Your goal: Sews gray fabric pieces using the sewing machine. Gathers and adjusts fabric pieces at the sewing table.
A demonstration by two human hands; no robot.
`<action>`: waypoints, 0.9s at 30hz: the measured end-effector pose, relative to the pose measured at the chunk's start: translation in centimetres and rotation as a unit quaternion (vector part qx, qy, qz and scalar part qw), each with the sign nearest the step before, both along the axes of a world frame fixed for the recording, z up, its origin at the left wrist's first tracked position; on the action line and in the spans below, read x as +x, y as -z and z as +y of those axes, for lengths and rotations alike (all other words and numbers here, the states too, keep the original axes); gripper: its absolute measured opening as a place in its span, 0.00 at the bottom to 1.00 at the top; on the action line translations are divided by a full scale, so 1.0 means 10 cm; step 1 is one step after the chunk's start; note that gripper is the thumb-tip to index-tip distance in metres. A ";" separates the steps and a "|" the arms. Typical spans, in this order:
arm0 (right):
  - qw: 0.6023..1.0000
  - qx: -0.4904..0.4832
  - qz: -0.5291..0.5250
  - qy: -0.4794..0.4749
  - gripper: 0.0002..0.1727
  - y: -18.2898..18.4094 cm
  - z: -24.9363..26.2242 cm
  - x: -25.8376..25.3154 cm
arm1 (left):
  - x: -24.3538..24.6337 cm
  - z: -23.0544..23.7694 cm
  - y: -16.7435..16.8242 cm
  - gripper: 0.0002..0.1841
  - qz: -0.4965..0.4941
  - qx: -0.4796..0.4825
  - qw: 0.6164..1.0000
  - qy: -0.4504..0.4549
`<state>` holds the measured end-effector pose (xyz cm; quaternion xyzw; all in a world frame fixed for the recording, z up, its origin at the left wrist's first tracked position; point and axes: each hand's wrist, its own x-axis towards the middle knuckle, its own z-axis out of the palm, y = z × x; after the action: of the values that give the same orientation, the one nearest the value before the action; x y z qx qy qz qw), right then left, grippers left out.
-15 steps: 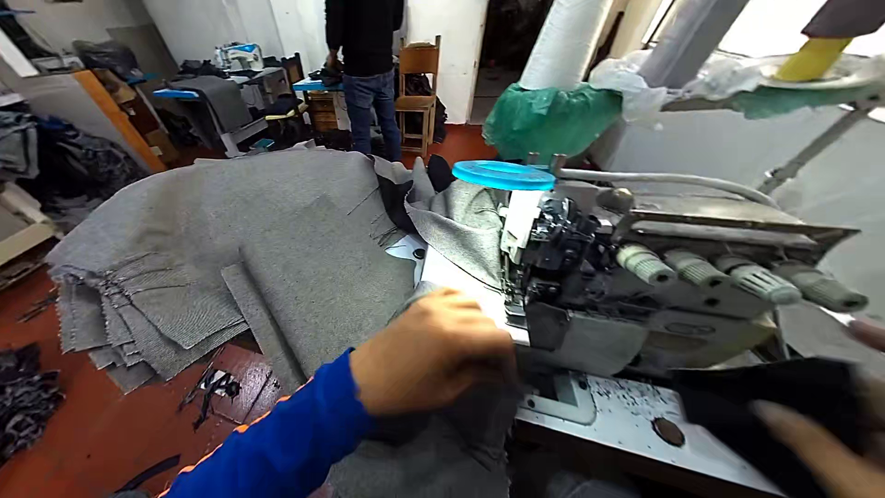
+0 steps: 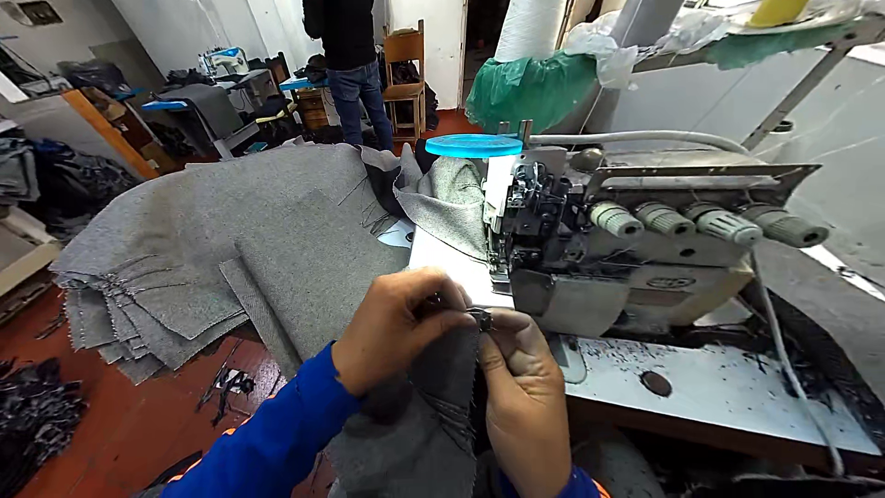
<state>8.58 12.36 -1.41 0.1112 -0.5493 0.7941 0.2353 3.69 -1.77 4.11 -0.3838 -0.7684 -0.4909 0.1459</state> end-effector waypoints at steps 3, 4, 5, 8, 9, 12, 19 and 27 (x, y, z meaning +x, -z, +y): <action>0.999 -0.039 -0.025 0.002 0.13 -0.01 -0.01 -0.02 | 0.00 0.05 0.03 0.04 -0.011 -0.010 1.000 -0.018; 0.998 -0.050 -0.028 0.002 0.14 -0.02 -0.02 -0.02 | 0.00 0.06 0.03 0.05 -0.007 -0.007 0.999 -0.030; 0.998 -0.052 -0.027 0.000 0.13 -0.01 -0.02 -0.03 | -0.01 0.07 0.03 0.05 -0.003 -0.006 0.999 -0.042; 0.999 0.040 -0.022 -0.022 0.09 0.16 0.01 0.00 | -0.12 0.12 0.01 0.05 0.027 -0.037 0.995 -0.093; 0.995 0.086 -0.036 -0.042 0.17 0.24 0.00 0.06 | -0.20 0.14 0.03 0.05 0.046 -0.057 0.991 -0.113; 0.978 0.136 -0.109 -0.113 0.09 0.48 -0.05 0.19 | -0.42 0.26 0.26 0.05 0.084 -0.084 0.982 -0.144; 0.971 0.154 -0.078 -0.167 0.12 0.59 0.33 0.23 | 0.03 0.49 0.50 0.14 0.270 -0.231 0.897 -0.264; 0.971 0.191 -0.035 -0.140 0.21 0.36 0.56 -0.02 | 0.07 0.44 0.22 0.14 0.151 -0.240 0.948 -0.142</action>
<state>8.42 18.00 -4.97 0.2017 -0.6781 0.7026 0.0768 4.38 2.62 1.89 -0.3636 -0.8790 -0.2027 0.2324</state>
